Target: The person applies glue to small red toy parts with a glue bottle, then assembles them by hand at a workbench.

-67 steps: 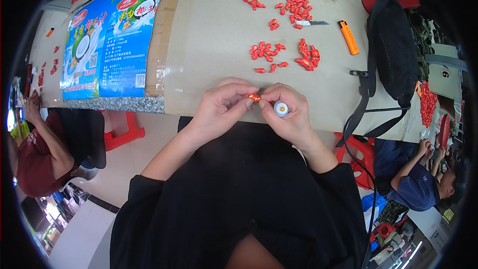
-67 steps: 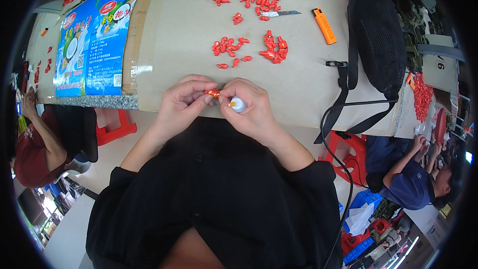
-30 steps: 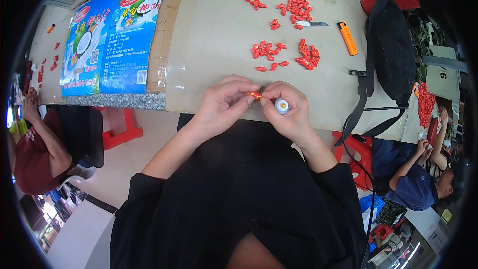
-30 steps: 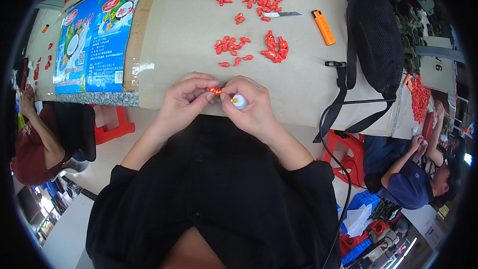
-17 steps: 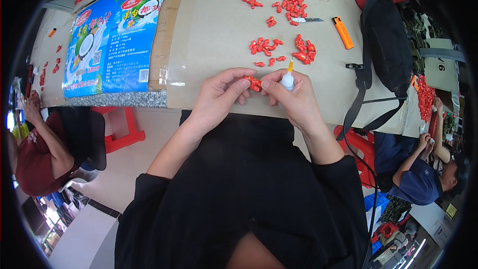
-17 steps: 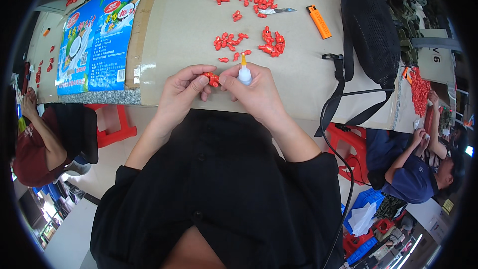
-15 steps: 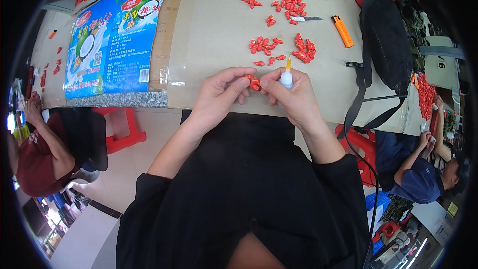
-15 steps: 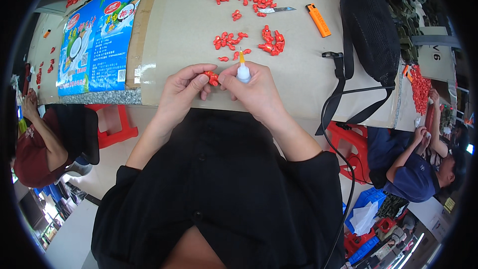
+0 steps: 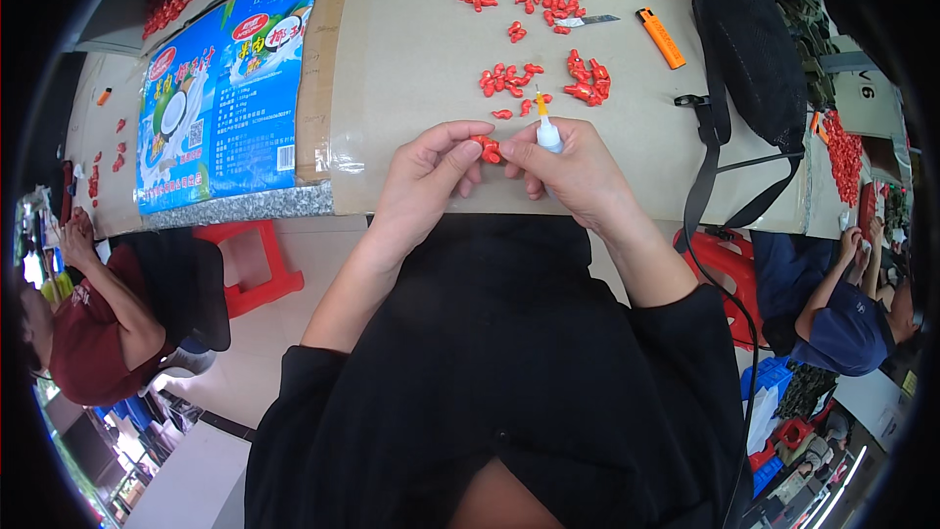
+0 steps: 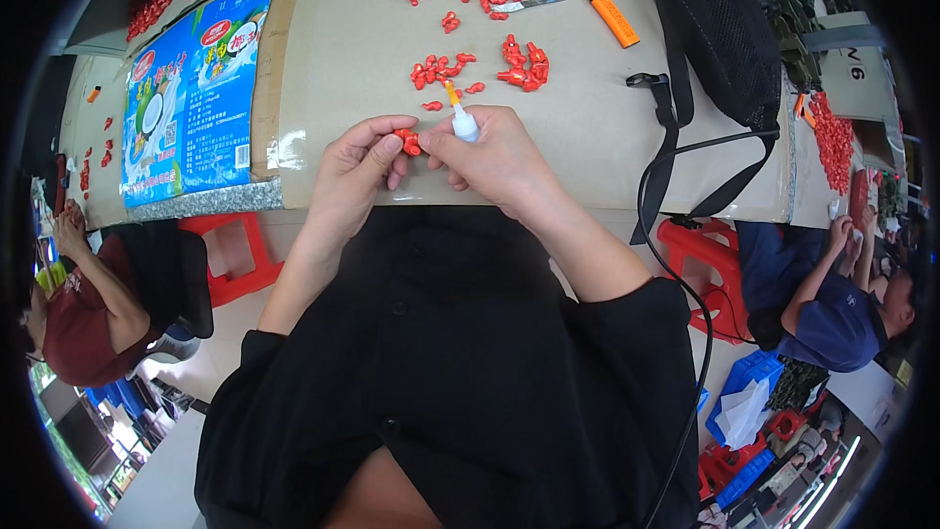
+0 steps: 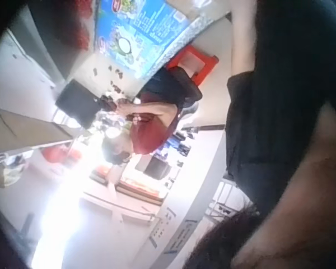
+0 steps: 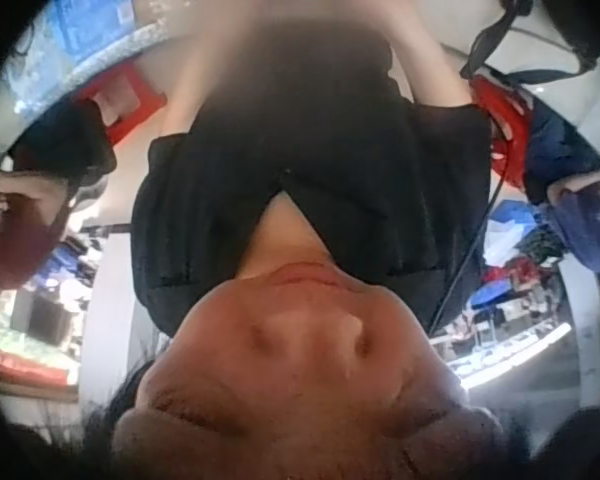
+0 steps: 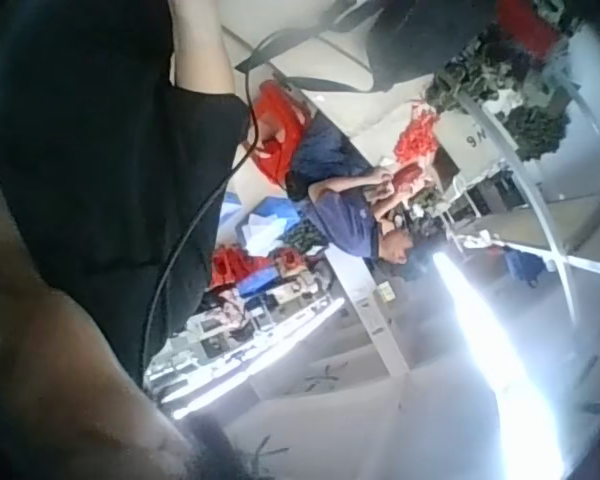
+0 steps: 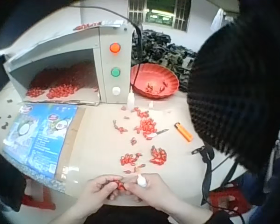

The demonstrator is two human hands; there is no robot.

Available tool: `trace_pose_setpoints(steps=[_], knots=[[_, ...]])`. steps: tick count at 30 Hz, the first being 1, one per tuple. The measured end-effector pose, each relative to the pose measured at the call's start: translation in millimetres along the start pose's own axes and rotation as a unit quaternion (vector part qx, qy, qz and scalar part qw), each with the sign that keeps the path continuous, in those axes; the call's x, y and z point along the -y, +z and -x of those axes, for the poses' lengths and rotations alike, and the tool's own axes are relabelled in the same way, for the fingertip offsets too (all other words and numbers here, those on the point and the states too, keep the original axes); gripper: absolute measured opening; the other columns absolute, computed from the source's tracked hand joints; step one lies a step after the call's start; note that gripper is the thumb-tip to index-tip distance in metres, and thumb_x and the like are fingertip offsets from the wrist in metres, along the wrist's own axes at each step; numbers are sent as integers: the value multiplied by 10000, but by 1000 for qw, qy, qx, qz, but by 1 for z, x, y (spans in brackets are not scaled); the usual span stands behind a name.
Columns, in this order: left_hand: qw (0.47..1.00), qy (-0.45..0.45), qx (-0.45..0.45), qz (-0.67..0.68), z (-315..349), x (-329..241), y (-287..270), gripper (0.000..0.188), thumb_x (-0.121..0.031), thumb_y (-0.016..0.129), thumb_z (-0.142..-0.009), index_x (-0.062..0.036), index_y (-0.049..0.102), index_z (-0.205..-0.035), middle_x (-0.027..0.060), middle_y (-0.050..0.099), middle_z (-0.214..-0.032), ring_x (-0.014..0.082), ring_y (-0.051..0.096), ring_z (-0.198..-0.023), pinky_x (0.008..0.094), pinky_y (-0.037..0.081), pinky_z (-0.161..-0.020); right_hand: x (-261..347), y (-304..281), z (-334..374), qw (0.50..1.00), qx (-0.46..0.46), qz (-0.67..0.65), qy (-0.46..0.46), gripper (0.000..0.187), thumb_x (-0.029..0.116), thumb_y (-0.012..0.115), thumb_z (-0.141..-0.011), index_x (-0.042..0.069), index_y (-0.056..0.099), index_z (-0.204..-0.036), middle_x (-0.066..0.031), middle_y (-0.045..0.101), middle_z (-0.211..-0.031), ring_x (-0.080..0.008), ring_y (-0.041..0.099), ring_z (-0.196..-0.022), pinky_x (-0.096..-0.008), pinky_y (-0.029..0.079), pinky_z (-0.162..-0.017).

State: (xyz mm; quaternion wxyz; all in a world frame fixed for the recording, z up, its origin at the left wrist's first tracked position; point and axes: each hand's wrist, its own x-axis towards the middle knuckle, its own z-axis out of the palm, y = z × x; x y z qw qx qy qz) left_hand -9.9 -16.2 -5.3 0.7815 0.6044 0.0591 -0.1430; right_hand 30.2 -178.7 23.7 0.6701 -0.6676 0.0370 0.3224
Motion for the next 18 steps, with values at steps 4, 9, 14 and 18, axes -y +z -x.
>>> trace_pose_setpoints(steps=[4, 9, 14, 18], knots=[[1000, 2, 10, 2, 0, 2, -1, 219, -100, 486, -852, -25, 546, -1049, -10, 510, -674, 50, 434, -587, 174, 349, -529, 1, 0, 0, 999, 17, 33, 17, 126, 116, 588, -767, -9, 587, -779, -59, 574, -640, -58, 477, -468, -195, 387, -427], [1000, 7, 11, 25, -3, 4, -2, 228, -82, 501, -842, -12, 543, -1055, 10, 542, -708, 58, 470, -613, 176, 378, -555, 1, -2, -1, 999, 12, 26, 19, 111, 95, 566, -757, -15, 581, -771, -60, 574, -636, -60, 478, -466, -194, 391, -432], [1000, 16, 15, 21, -1, 1, -1, 234, -63, 510, -833, 6, 537, -1055, 29, 567, -751, 67, 508, -660, 184, 414, -605, 1, -1, -3, 999, 14, 26, 27, 106, 88, 576, -741, -17, 580, -754, -60, 573, -627, -59, 479, -463, -191, 389, -432], [1000, 16, 22, 11, -1, -1, -1, 242, -24, 516, -816, 13, 532, -1054, 31, 569, -767, 64, 512, -667, 185, 419, -619, 0, -2, -5, 999, 21, 33, 27, 102, 88, 586, -735, -14, 584, -745, -58, 571, -609, -59, 478, -460, -191, 387, -430]])
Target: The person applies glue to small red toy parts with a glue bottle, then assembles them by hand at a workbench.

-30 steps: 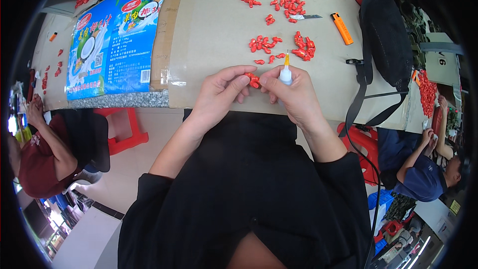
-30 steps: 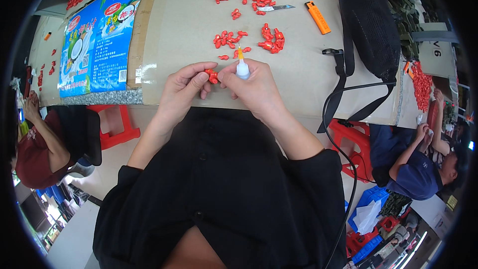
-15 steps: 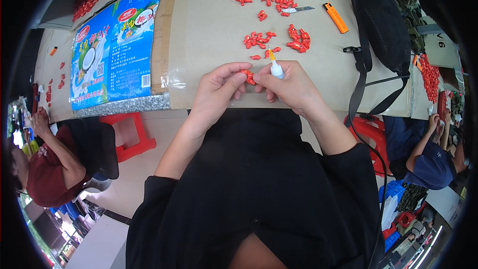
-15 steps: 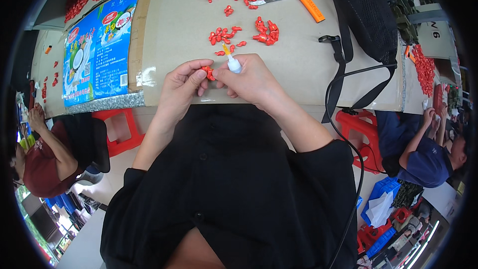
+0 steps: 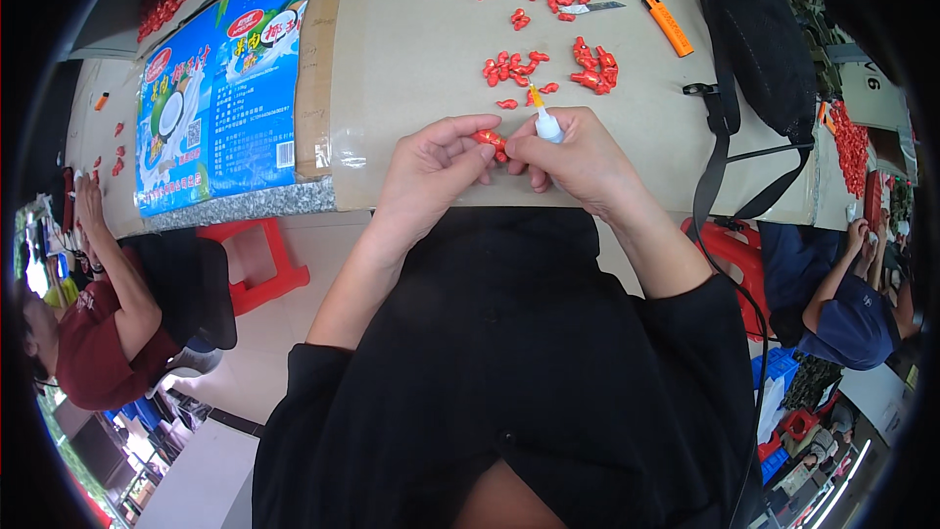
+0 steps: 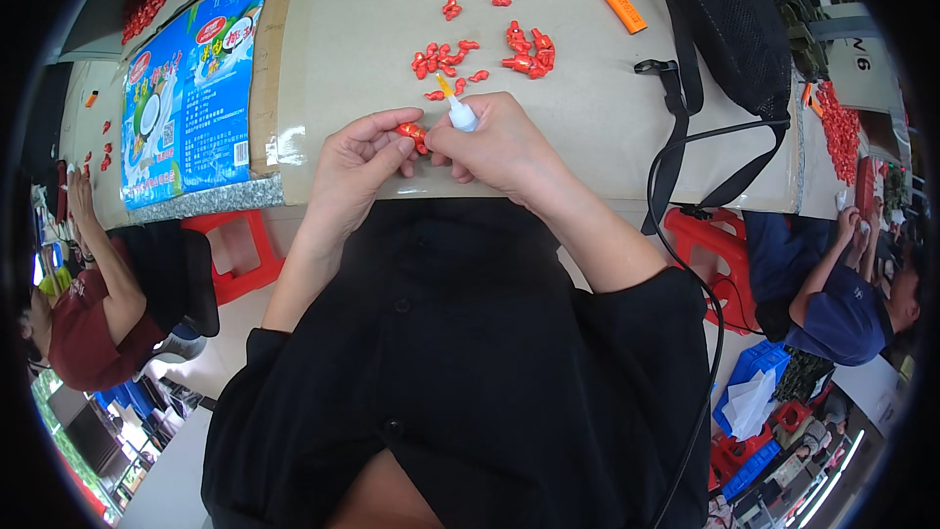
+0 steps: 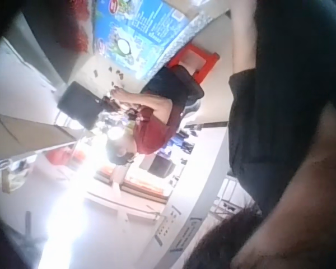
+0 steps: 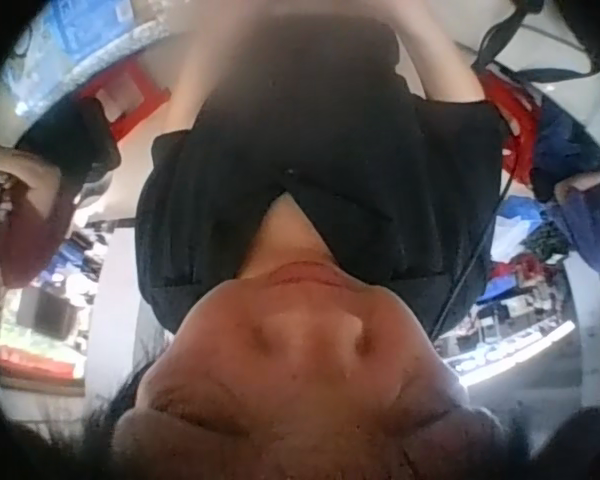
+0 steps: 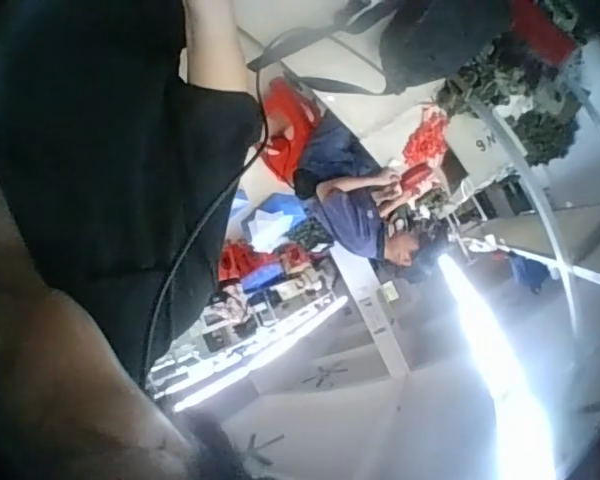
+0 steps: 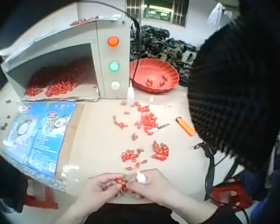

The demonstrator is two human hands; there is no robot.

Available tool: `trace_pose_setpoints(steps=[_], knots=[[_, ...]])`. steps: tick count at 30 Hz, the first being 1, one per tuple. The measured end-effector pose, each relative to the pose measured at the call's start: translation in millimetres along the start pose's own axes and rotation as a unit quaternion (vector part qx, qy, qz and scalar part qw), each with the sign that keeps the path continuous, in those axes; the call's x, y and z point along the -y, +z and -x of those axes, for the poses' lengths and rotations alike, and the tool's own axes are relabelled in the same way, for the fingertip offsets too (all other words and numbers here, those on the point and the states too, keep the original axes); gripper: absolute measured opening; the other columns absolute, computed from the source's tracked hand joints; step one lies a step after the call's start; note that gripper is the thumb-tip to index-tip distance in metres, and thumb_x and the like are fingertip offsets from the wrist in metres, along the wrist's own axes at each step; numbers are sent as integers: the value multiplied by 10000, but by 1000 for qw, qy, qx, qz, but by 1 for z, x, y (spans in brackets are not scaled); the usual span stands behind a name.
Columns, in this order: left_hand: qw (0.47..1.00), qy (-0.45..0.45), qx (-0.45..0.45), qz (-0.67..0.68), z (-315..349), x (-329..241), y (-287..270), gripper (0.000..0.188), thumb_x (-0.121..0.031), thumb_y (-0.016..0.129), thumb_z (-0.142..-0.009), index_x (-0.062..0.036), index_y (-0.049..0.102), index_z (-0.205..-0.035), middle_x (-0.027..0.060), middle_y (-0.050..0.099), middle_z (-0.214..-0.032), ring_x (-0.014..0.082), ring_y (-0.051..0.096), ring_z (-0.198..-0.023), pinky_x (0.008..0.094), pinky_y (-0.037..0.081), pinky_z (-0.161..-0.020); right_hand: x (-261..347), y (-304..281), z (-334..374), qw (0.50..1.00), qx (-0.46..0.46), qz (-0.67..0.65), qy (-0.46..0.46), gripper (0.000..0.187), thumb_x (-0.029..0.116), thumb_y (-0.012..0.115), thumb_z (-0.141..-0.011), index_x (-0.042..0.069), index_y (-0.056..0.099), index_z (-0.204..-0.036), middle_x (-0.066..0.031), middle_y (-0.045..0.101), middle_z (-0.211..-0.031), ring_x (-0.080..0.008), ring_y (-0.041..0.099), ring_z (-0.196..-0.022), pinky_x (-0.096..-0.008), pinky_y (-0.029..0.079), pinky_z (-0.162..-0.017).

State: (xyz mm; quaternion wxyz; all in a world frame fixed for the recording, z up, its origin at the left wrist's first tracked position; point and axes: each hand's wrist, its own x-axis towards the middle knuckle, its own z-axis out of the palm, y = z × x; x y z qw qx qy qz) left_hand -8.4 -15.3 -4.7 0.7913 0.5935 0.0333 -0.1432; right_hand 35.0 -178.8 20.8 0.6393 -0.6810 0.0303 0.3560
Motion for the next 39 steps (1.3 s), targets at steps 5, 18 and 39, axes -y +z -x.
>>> trace_pose_setpoints(steps=[5, 18, 39], knots=[[1000, -4, -11, 2, 1, -2, 1, 263, 18, 523, -791, 26, 536, -1053, 30, 569, -750, 62, 508, -635, 174, 411, -604, 0, -2, 0, 1000, 19, 5, -5, 98, 87, 586, -736, -10, 588, -750, -57, 571, -607, -60, 480, -462, -191, 389, -432], [999, 9, -28, -46, 2, 2, 6, 251, 7, 519, -795, 23, 531, -1045, 21, 561, -779, 35, 488, -643, 165, 406, -592, -1, 1, 1, 1000, 14, -5, -14, 74, 66, 574, -738, -6, 580, -755, -56, 563, -637, -81, 523, -553, -208, 453, -522], [1000, -5, -6, -15, 1, 1, 0, 224, -5, 514, -804, 20, 528, -1026, 24, 562, -797, 40, 489, -668, 167, 406, -613, -3, 0, 0, 999, 24, -12, -19, 118, 112, 602, -764, -4, 582, -777, -59, 570, -656, -79, 533, -562, -212, 462, -518]])
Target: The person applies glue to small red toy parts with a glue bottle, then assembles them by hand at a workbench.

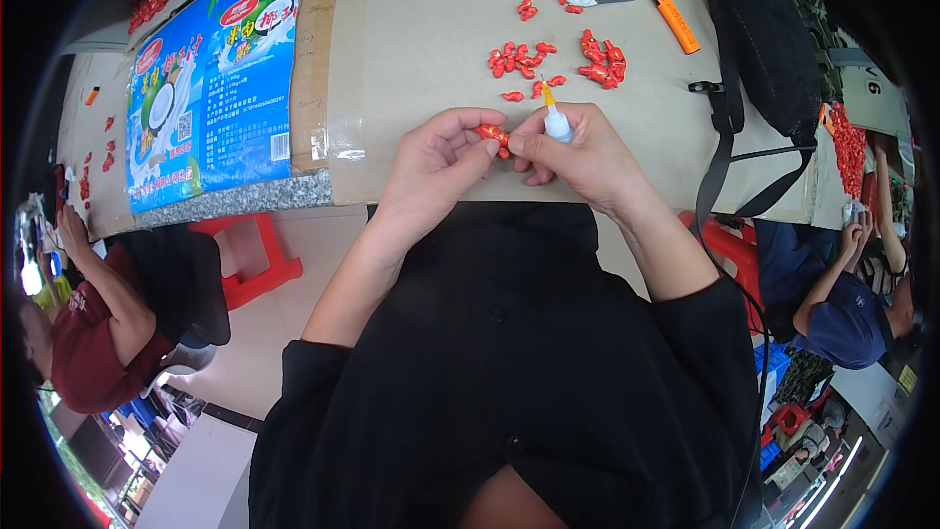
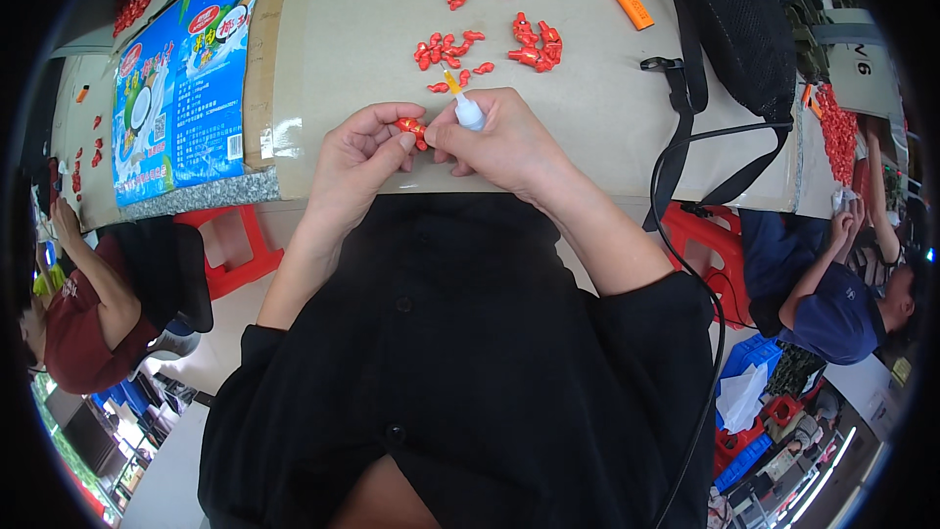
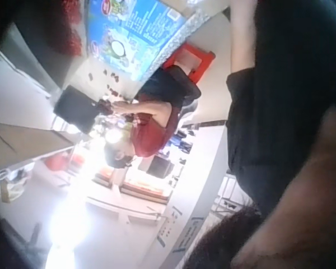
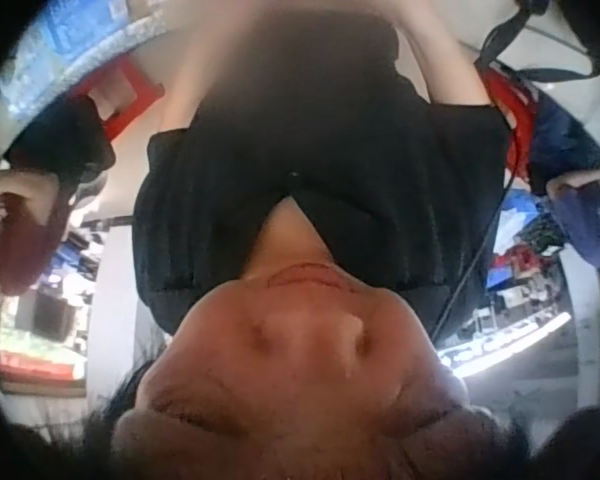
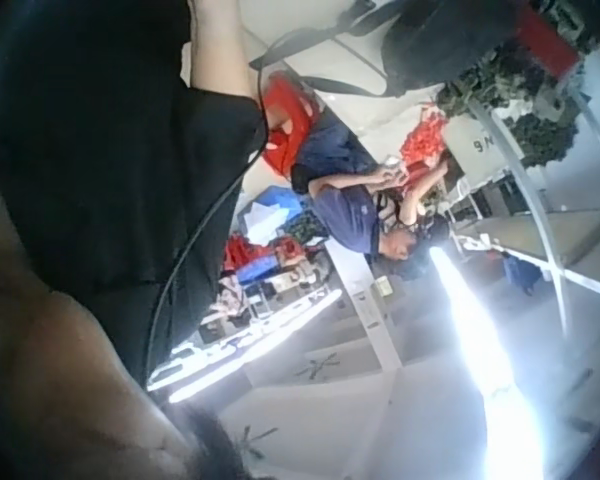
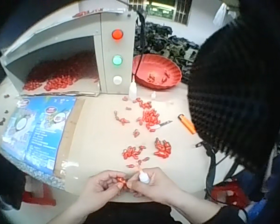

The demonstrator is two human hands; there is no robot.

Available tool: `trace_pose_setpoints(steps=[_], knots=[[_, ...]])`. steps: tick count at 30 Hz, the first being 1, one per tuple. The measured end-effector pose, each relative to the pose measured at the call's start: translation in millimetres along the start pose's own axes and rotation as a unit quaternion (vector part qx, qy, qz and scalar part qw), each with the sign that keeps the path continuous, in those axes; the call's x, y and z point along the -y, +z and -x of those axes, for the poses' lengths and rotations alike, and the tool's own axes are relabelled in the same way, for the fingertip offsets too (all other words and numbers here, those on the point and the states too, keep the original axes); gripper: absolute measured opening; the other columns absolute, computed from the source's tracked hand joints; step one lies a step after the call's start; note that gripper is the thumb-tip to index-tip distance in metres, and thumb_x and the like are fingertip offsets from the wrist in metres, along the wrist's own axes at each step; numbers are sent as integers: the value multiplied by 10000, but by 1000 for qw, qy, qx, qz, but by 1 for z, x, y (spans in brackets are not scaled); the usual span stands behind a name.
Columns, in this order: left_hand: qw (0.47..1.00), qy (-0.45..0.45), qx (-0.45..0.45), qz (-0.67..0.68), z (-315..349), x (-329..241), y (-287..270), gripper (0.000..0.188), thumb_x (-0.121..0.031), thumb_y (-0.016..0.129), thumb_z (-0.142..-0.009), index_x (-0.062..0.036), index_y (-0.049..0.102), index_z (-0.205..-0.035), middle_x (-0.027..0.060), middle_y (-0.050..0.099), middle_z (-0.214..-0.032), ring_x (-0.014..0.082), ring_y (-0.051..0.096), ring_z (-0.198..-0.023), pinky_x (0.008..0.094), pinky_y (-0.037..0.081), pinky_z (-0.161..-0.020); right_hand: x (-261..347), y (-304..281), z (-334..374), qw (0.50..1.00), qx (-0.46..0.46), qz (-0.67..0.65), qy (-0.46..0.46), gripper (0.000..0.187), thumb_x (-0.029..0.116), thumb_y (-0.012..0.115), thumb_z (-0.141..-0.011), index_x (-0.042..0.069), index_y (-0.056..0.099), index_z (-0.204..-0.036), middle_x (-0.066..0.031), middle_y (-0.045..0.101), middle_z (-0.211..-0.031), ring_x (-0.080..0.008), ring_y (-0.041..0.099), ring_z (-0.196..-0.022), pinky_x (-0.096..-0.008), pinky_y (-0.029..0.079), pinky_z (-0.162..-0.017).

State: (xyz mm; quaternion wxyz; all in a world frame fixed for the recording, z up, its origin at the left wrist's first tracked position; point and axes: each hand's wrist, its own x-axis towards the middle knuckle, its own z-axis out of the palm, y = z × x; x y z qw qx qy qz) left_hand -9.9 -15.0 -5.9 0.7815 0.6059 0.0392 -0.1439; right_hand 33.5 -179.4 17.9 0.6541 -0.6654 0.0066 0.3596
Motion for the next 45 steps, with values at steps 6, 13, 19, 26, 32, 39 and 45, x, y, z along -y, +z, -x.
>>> trace_pose_setpoints(steps=[6, 13, 19, 26, 32, 39, 45], knots=[[1000, -2, -2, 1, 0, -1, 1, 216, 1, 514, -799, 24, 529, -1014, 27, 564, -792, 44, 492, -662, 169, 408, -610, 1, 1, 0, 1000, -3, -1, 7, 107, 101, 597, -760, -4, 579, -774, -59, 570, -657, -78, 531, -563, -211, 462, -520], [1000, 14, -18, -14, 2, -1, 6, 205, -3, 516, -797, 24, 531, -1000, 26, 565, -785, 42, 492, -653, 170, 408, -601, 0, 4, 1, 1000, -10, 2, -11, 92, 87, 590, -753, -3, 574, -763, -54, 568, -649, -79, 525, -554, -213, 458, -523], [1000, -4, -6, -22, 3, -3, 6, 188, 18, 493, -793, 30, 515, -979, 13, 538, -796, 27, 499, -712, 163, 401, -622, -3, 1, 1, 1000, -5, 11, -20, 85, 81, 584, -753, -3, 575, -740, -44, 561, -632, -79, 517, -544, -210, 447, -519], [1000, 10, -2, -29, 2, -1, 5, 193, 27, 491, -787, 23, 516, -978, 14, 537, -800, 32, 502, -712, 166, 404, -615, -5, -1, 0, 999, 10, 25, -18, 87, 81, 578, -759, -5, 574, -746, -39, 557, -632, -79, 518, -555, -211, 446, -524], [1000, 2, -15, 5, 2, -1, 7, 172, 23, 504, -799, 27, 517, -971, 41, 535, -868, 65, 531, -785, 190, 434, -671, -2, 0, 3, 1000, -19, 11, -21, 103, 89, 590, -767, -9, 567, -786, -50, 566, -699, -83, 527, -591, -208, 453, -534], [989, 138, -4, 52, 3, 9, 2, 154, 65, 479, -802, 18, 527, -941, 74, 483, -1014, 130, 529, -905, 256, 441, -803, -9, 9, 8, 991, -78, -41, -105, 98, 37, 611, -742, -4, 568, -820, -27, 565, -696, -53, 507, -590, -185, 422, -517], [989, 124, 5, 78, 4, 8, 3, 153, 68, 477, -804, 16, 513, -943, 73, 506, -994, 119, 515, -929, 248, 418, -824, -14, 9, 10, 990, -69, -24, -123, 128, 9, 613, -741, -2, 559, -857, -48, 582, -774, -72, 538, -666, -200, 468, -553]])
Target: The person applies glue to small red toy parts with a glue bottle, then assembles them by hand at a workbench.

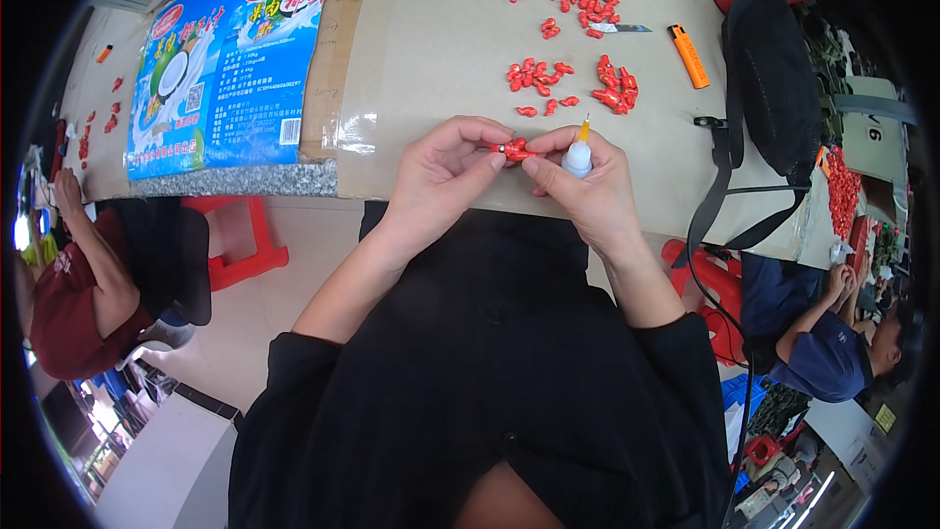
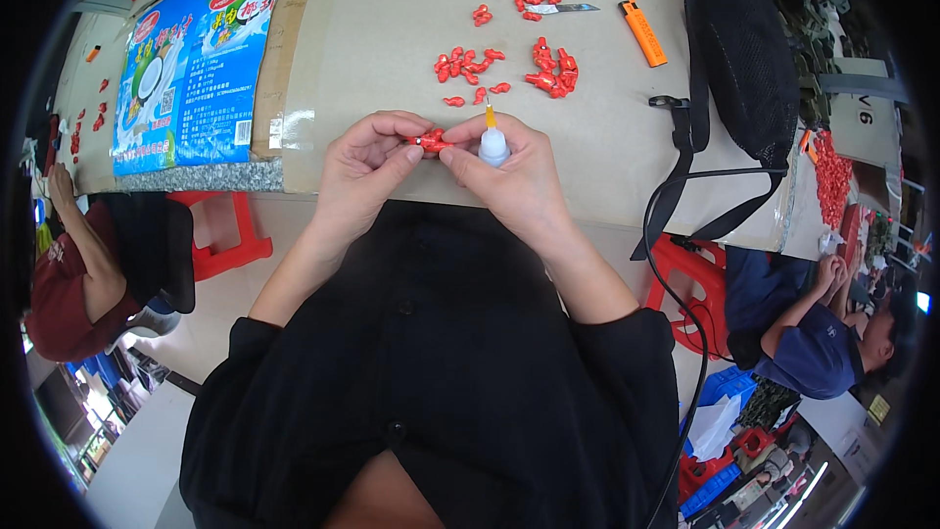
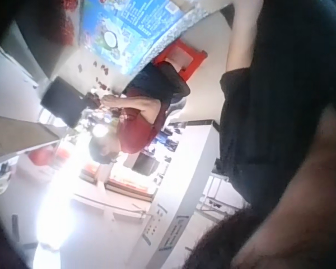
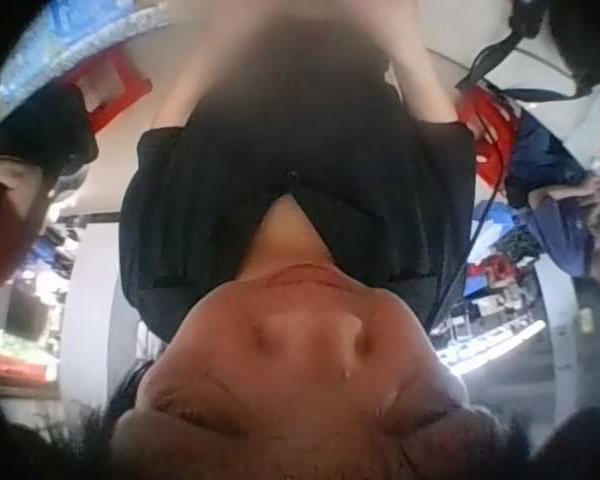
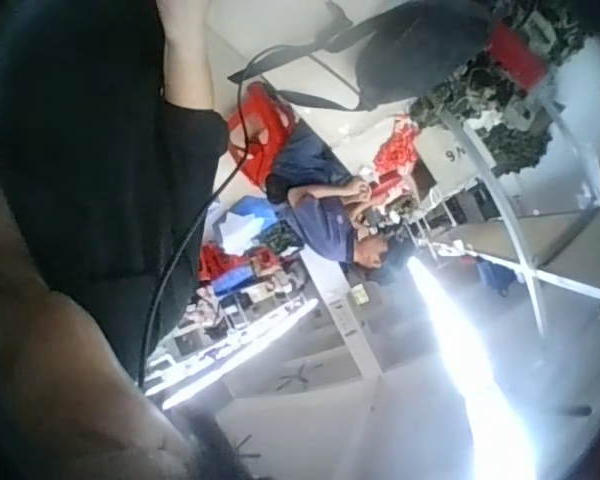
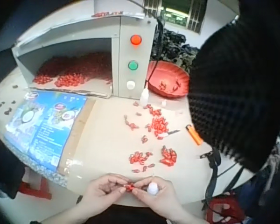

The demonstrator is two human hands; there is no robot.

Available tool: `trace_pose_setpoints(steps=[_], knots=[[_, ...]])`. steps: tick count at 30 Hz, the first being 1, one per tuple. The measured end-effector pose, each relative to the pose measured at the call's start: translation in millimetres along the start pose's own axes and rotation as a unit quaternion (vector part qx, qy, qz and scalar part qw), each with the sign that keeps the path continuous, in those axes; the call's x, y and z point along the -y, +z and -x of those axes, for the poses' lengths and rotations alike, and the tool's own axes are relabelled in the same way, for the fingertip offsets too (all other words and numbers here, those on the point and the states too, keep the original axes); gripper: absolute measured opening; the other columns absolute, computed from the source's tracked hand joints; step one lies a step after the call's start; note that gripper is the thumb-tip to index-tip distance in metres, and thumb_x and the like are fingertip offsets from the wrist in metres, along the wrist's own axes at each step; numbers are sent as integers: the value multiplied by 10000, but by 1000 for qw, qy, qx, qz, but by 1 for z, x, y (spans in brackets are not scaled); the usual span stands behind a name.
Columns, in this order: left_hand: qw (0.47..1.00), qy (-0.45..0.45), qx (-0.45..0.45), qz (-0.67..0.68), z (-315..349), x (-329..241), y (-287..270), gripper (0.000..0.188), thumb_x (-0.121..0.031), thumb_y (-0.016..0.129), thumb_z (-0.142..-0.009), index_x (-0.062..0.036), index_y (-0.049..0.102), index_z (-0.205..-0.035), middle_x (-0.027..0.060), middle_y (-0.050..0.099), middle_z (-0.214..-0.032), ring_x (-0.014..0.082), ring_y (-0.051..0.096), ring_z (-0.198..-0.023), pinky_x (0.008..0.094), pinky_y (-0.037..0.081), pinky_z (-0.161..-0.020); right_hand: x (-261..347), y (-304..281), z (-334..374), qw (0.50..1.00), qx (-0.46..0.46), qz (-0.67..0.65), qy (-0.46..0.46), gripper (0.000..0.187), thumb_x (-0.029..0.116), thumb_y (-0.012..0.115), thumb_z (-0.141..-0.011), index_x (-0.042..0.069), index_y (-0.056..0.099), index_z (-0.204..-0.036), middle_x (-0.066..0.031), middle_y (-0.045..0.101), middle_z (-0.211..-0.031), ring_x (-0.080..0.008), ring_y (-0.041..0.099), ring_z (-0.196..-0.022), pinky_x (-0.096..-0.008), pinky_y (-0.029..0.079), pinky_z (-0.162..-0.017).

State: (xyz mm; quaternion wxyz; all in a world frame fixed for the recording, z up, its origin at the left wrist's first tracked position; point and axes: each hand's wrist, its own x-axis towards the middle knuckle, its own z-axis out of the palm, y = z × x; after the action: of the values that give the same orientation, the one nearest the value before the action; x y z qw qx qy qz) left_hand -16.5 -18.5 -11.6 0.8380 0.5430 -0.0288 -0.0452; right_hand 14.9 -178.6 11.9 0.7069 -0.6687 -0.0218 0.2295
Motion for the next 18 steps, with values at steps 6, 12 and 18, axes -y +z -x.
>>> trace_pose_setpoints(steps=[6, 12, 18], knots=[[1000, -8, -4, 4, 0, -2, 1, 164, 65, 476, -806, 18, 494, -963, 67, 519, -971, 112, 512, -929, 239, 414, -818, 1, -1, -1, 1000, -2, 12, 6, 138, 2, 612, -738, -6, 558, -864, -53, 587, -766, -76, 544, -660, -201, 471, -556], [1000, -25, -2, 5, -1, -3, 3, 186, 53, 485, -809, 24, 491, -992, 73, 527, -963, 114, 516, -927, 237, 419, -815, 0, -4, -1, 1000, -3, 3, -2, 139, 8, 616, -738, -6, 561, -864, -48, 584, -757, -74, 539, -638, -199, 472, -550], [999, -32, -16, -16, 0, 0, 1, 197, 27, 495, -813, 24, 499, -1010, 72, 549, -939, 129, 541, -890, 248, 442, -795, 10, -15, 6, 987, -123, 89, -49, 111, 34, 617, -738, -1, 577, -836, -7, 555, -685, -41, 493, -594, -167, 398, -516]])
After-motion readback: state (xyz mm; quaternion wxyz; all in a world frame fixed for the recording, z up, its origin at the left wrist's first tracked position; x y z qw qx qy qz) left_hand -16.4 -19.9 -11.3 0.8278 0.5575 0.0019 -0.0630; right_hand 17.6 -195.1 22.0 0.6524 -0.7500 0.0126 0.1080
